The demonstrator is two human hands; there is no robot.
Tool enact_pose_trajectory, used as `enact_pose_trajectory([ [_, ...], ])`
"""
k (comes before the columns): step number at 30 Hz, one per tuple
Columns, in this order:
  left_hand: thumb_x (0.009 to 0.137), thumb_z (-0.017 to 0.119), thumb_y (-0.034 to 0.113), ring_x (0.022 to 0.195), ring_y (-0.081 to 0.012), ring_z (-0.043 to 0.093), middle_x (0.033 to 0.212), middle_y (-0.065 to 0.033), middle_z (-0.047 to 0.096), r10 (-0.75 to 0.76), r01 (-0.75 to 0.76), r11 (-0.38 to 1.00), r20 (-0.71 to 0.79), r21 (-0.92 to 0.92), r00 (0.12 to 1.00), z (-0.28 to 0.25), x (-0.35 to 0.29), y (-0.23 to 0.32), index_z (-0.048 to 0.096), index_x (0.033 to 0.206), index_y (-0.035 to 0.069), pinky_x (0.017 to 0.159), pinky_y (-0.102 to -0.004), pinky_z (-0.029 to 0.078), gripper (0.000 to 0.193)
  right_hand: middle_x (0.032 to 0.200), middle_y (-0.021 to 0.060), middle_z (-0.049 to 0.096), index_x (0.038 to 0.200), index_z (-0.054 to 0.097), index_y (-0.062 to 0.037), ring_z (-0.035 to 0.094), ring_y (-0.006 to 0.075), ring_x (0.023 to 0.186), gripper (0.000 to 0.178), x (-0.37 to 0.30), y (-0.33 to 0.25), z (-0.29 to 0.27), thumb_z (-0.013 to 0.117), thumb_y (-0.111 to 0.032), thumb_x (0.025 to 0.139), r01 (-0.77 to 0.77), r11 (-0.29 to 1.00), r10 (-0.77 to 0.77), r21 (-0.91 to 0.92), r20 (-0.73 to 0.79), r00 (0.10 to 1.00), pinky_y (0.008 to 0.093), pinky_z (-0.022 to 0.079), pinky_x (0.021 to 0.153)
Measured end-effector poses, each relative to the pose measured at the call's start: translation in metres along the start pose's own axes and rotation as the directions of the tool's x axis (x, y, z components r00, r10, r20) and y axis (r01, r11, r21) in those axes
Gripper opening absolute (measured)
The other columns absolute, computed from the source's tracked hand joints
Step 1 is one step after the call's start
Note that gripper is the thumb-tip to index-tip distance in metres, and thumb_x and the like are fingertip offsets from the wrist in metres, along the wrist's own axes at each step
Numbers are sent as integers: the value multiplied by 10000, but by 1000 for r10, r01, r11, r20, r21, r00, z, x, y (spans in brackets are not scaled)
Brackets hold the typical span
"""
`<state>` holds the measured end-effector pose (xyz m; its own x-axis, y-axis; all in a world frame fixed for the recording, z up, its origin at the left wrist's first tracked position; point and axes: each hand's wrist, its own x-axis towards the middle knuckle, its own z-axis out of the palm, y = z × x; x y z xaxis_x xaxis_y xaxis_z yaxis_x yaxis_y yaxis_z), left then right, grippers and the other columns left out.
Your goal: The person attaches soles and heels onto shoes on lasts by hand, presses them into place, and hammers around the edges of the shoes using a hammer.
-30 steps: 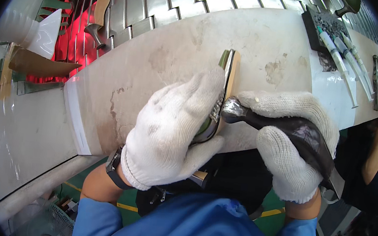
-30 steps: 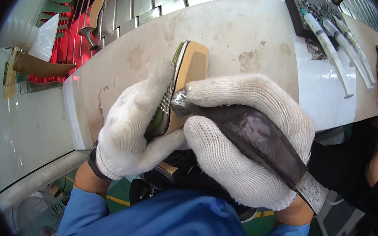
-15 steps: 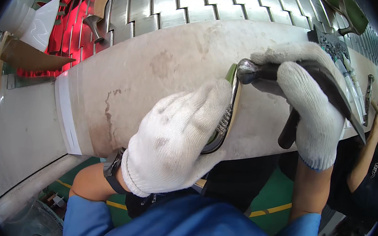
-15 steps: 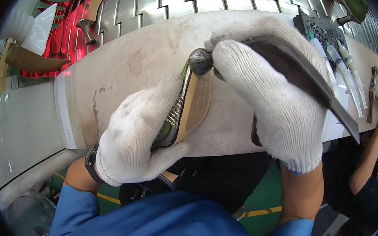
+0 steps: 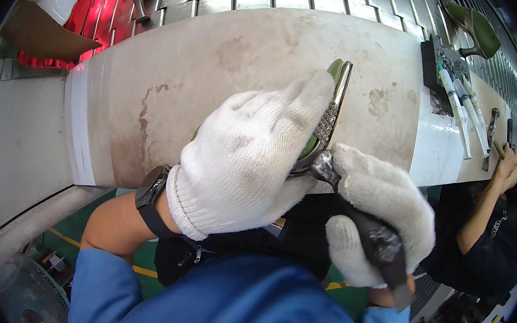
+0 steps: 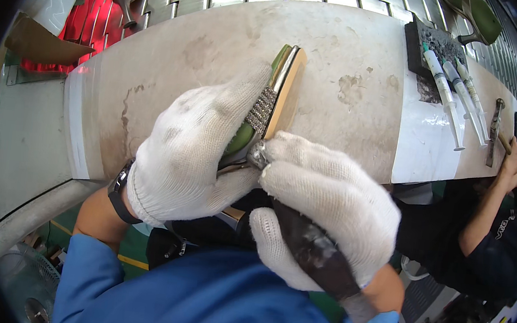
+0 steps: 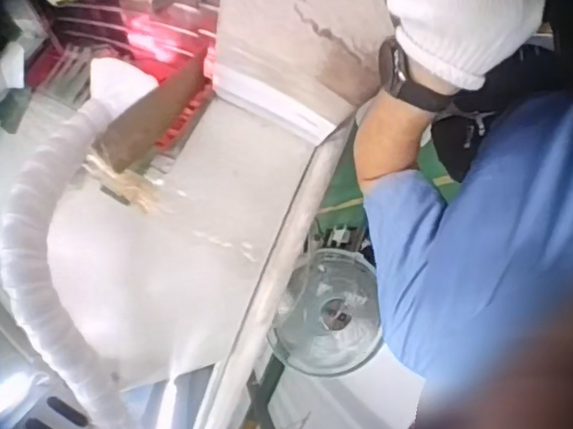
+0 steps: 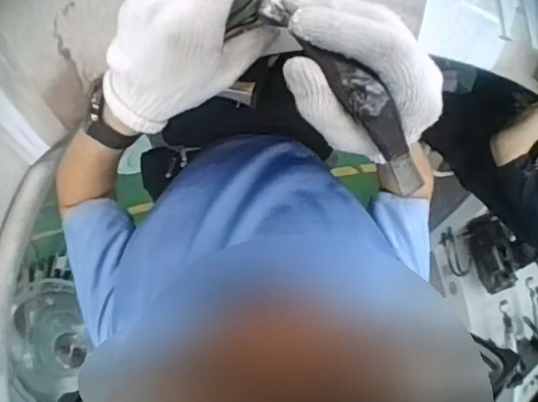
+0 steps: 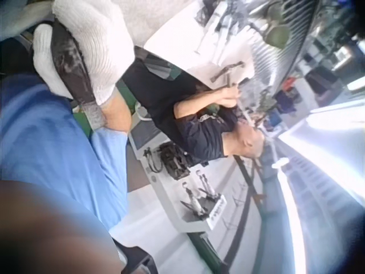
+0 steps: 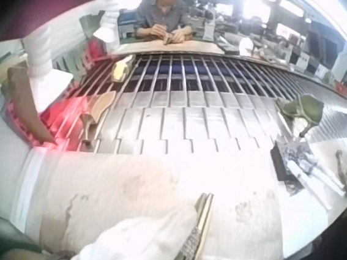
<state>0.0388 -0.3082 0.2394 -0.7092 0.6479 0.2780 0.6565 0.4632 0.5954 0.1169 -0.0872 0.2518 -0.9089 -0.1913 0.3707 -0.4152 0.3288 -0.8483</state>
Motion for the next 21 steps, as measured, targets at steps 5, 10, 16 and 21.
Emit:
enact_pose_trajectory([
  [5,737,849,92,1162,-456,712,1288,-276,715,50,-50,998,-22,-23,999,-2,0,-1,501,1577,-64,1067,-506,539,923,1113,265,746,1032,728,36,765,476,1064,265,-19,-18,53,854,-94,838,18,985,-55,-174,-211,976,503,645,972],
  [10,720,823,81,1202,-469,697,1311,-287,708,34,-36,998,-37,-58,999,-3,-4,-3,509,1583,-42,1085,-503,531,926,1094,253,751,1069,718,21,776,455,1028,295,-20,-22,76,855,-67,824,47,981,-95,-188,-254,962,523,649,927],
  [16,727,930,220,1241,-462,684,1359,-279,689,-11,16,989,36,-144,999,-19,-23,-19,526,1562,-24,1102,-526,522,959,1196,255,747,1234,673,12,767,439,1101,428,-27,-13,59,857,-56,854,104,950,-173,-295,-220,960,521,630,964],
  [21,705,901,206,1302,-486,640,1398,-278,652,50,-49,997,17,-64,999,-22,-32,-23,566,1514,-35,1141,-556,497,908,1217,243,737,1155,710,-12,765,437,1102,359,-29,-24,72,861,-69,834,76,955,-119,-286,-136,984,510,641,939],
])
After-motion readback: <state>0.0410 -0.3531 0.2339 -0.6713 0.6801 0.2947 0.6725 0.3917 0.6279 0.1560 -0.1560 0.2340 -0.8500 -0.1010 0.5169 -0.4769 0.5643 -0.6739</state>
